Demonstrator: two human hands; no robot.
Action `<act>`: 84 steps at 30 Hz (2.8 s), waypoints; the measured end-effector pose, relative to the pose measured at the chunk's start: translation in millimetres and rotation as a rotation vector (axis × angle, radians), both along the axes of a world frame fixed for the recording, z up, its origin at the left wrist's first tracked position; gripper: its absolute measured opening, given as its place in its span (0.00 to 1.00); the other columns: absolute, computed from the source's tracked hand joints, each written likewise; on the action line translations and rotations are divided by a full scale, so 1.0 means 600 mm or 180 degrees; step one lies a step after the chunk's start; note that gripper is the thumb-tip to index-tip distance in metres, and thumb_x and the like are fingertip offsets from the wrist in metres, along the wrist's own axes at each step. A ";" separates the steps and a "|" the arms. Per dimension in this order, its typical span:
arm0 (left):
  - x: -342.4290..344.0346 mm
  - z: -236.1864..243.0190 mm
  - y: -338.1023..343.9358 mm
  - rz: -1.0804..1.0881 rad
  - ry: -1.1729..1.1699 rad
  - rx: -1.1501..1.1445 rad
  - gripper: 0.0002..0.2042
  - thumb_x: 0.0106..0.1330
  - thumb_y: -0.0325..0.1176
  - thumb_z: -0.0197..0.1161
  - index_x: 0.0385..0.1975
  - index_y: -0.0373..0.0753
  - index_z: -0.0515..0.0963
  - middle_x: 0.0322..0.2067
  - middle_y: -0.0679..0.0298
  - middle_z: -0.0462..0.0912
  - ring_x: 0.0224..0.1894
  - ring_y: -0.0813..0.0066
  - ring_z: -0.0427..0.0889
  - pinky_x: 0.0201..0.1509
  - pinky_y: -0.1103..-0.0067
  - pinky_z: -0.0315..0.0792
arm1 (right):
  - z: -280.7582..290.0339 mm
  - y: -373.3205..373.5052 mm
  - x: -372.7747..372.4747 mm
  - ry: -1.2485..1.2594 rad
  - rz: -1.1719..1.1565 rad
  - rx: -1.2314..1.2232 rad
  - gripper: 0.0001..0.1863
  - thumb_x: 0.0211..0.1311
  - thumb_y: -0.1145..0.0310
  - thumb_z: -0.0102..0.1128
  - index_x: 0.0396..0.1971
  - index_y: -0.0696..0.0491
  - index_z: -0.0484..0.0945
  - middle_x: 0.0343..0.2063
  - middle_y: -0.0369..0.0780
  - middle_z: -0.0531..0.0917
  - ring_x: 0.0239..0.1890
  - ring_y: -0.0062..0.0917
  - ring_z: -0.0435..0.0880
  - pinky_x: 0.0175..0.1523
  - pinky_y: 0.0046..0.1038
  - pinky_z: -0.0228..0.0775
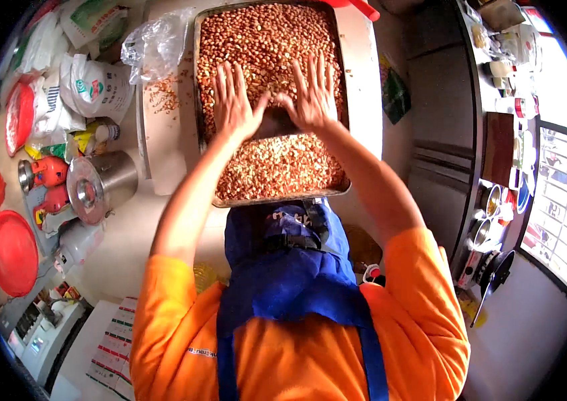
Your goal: The person uses both hands to spread and sort peanuts on a large metal tray. The person periodically picks up a metal bowl to collect or move items and uses a wooden rolling pin to spread the peanuts across the tray surface.
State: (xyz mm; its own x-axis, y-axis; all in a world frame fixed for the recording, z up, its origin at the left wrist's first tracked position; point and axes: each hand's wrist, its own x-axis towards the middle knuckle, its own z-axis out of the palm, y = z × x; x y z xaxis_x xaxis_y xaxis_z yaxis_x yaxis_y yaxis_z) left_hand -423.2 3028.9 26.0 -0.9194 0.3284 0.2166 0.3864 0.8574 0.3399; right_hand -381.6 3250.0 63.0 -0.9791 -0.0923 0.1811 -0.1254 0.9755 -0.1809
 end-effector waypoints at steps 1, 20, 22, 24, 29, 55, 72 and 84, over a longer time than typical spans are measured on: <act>-0.037 -0.004 0.012 0.0020 0.0130 0.0083 0.55 0.79 0.78 0.37 0.88 0.34 0.39 0.88 0.42 0.34 0.90 0.43 0.31 0.91 0.49 0.29 | 0.000 0.009 -0.028 0.0044 -0.0095 0.0058 0.54 0.80 0.24 0.33 0.87 0.54 0.51 0.87 0.58 0.46 0.89 0.56 0.37 0.90 0.56 0.26; 0.077 -0.104 -0.094 0.0209 0.0117 0.1194 0.46 0.80 0.62 0.60 0.86 0.41 0.50 0.87 0.40 0.42 0.88 0.40 0.48 0.88 0.47 0.52 | -0.001 0.025 0.173 -0.0199 0.0230 -0.0893 0.22 0.70 0.59 0.74 0.58 0.54 0.85 0.43 0.48 0.92 0.43 0.44 0.91 0.51 0.45 0.83; 0.042 -0.149 -0.114 0.0026 0.0149 0.1164 0.56 0.75 0.67 0.64 0.88 0.39 0.41 0.87 0.39 0.36 0.89 0.38 0.41 0.90 0.47 0.46 | 0.010 0.008 0.153 -0.0550 0.0227 -0.0994 0.23 0.68 0.57 0.75 0.59 0.51 0.85 0.46 0.47 0.92 0.44 0.43 0.93 0.50 0.44 0.86; 0.029 -0.139 -0.099 0.0014 0.0004 0.1386 0.60 0.71 0.66 0.70 0.88 0.37 0.40 0.87 0.38 0.37 0.89 0.39 0.41 0.90 0.49 0.44 | -0.031 0.032 0.143 -0.0698 0.0402 -0.0964 0.27 0.68 0.55 0.75 0.63 0.49 0.83 0.51 0.47 0.91 0.44 0.43 0.93 0.50 0.43 0.87; -0.008 -0.110 -0.032 0.0118 -0.0366 0.1505 0.62 0.69 0.63 0.75 0.88 0.38 0.39 0.87 0.41 0.41 0.89 0.43 0.42 0.90 0.48 0.43 | -0.130 0.113 0.089 0.0756 -0.0802 -0.0927 0.53 0.65 0.75 0.71 0.87 0.52 0.50 0.66 0.67 0.70 0.69 0.63 0.74 0.66 0.55 0.75; 0.169 0.049 -0.096 -0.1207 -0.1792 -0.0276 0.53 0.54 0.42 0.90 0.80 0.47 0.64 0.72 0.48 0.69 0.79 0.39 0.65 0.85 0.51 0.64 | 0.038 0.003 0.191 -0.1193 0.0761 -0.0195 0.48 0.50 0.56 0.83 0.73 0.52 0.74 0.61 0.48 0.80 0.67 0.47 0.77 0.72 0.51 0.67; -0.157 -0.020 -0.057 0.0318 0.0242 0.0608 0.54 0.79 0.75 0.44 0.88 0.34 0.42 0.86 0.36 0.41 0.90 0.41 0.33 0.91 0.49 0.29 | 0.000 -0.074 -0.123 -0.0189 -0.0263 -0.0044 0.54 0.81 0.24 0.25 0.88 0.53 0.48 0.87 0.59 0.43 0.89 0.56 0.32 0.90 0.56 0.23; 0.132 -0.017 -0.134 -0.0346 -0.0509 -0.0080 0.56 0.52 0.39 0.89 0.82 0.40 0.62 0.75 0.47 0.68 0.81 0.40 0.61 0.89 0.48 0.52 | -0.007 -0.056 0.096 -0.0748 0.0605 0.0101 0.53 0.59 0.53 0.80 0.82 0.52 0.63 0.69 0.51 0.75 0.74 0.50 0.70 0.82 0.54 0.56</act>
